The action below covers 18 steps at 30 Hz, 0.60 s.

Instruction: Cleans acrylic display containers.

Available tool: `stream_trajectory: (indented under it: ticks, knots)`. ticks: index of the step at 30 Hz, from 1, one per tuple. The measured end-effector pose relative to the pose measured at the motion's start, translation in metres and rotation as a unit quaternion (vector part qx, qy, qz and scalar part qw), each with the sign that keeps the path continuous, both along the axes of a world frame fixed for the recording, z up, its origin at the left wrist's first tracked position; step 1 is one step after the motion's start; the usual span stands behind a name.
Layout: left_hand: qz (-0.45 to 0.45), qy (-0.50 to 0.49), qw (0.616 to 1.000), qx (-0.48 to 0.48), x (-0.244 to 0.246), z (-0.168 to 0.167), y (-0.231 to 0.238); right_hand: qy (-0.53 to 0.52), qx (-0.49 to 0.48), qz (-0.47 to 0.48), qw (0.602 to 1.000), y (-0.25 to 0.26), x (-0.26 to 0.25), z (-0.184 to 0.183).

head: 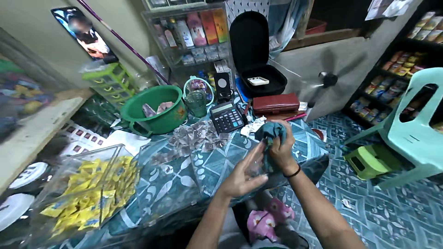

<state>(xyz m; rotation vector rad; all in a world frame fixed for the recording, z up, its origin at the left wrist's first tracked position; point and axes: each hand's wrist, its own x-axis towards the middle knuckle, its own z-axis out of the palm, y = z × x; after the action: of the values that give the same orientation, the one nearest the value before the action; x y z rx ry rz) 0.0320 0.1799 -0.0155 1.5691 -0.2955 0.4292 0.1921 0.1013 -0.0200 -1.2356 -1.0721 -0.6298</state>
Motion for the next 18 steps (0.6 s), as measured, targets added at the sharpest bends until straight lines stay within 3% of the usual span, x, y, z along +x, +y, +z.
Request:
stream_trajectory:
  ticks: [3,6,9,14,18]
  knots:
    - [0.058,0.069,0.996,0.028,-0.026,0.016,-0.011,-0.180,-0.017,0.071,0.981,-0.011,-0.023,0.020]
    - [0.160,0.103,0.979,0.071,-0.034,0.013,-0.025,-0.250,-0.024,0.100,0.963,-0.009,-0.048,0.022]
    - [0.235,0.105,0.966,0.030,-0.029,0.013,-0.040,-0.186,-0.032,0.068,0.980,-0.006,-0.032,0.012]
    - [0.078,-0.029,0.987,-0.137,-0.016,-0.008,-0.028,-0.008,-0.099,-0.037,0.994,-0.007,-0.005,0.006]
    - [0.145,-0.007,0.965,-0.217,-0.012,-0.004,-0.027,-0.022,-0.124,0.028,0.992,-0.003,-0.038,-0.009]
